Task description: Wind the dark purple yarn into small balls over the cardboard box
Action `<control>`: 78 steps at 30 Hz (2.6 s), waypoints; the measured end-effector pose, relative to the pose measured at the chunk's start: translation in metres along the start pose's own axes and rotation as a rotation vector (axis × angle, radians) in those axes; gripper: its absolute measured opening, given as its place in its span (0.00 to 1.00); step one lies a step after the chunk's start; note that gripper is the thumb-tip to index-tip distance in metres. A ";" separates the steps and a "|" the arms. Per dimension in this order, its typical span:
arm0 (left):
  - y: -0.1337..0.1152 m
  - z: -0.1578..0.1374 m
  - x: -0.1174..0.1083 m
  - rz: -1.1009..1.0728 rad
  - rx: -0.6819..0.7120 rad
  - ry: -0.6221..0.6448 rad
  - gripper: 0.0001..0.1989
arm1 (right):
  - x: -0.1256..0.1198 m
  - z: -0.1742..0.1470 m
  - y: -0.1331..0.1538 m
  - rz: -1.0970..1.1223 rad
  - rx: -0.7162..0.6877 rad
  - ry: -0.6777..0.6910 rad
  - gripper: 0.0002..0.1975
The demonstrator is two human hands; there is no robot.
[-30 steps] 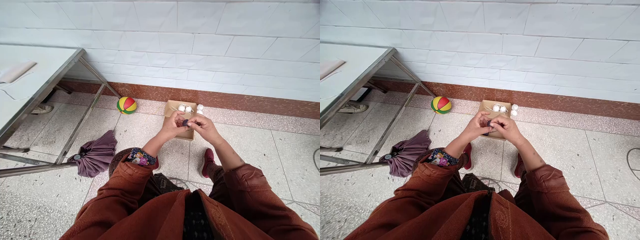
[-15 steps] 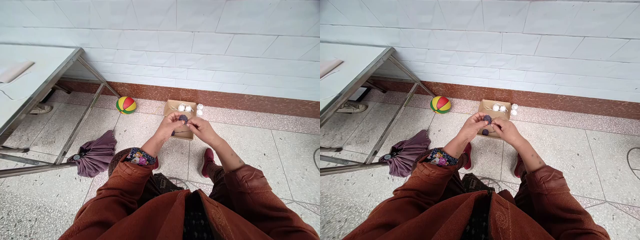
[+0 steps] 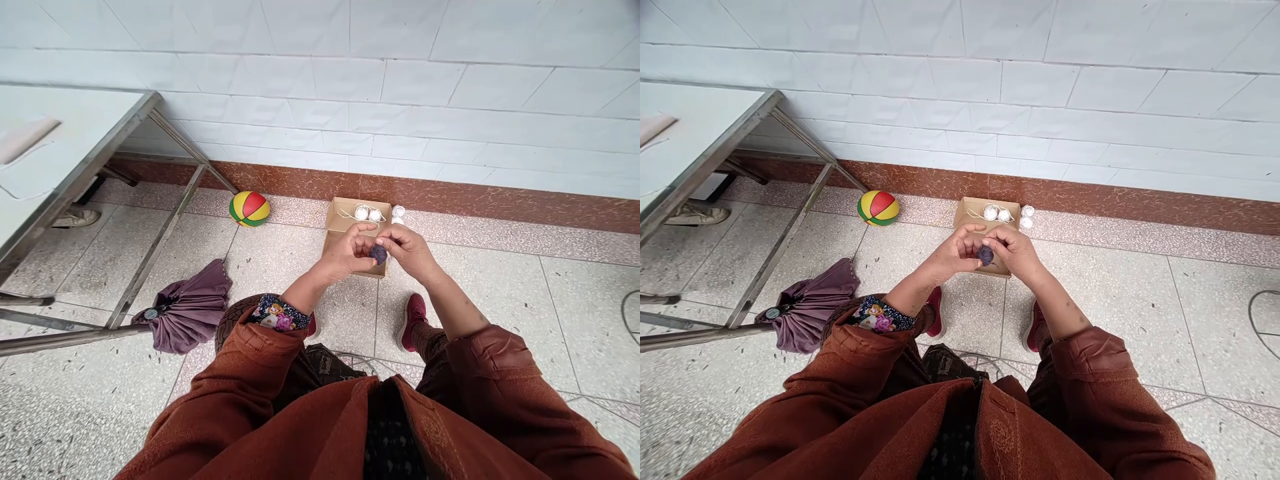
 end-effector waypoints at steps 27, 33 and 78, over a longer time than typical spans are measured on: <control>-0.007 0.001 -0.005 -0.070 0.089 -0.131 0.31 | 0.006 -0.005 -0.007 -0.063 0.016 0.010 0.10; -0.001 0.007 -0.013 0.131 0.048 -0.379 0.27 | 0.004 -0.009 0.012 0.054 -0.078 0.203 0.11; -0.005 0.000 0.009 0.344 0.115 -0.132 0.41 | -0.006 -0.007 0.012 0.111 0.030 -0.027 0.14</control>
Point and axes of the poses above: each hand's wrist, its own z-axis towards the middle knuckle, its own x-axis out of the palm, y = z × x, the point moved 1 cm from there along z, towards the middle knuckle, and after that the axes turned 5 degrees about -x, right-handed, at the moved point
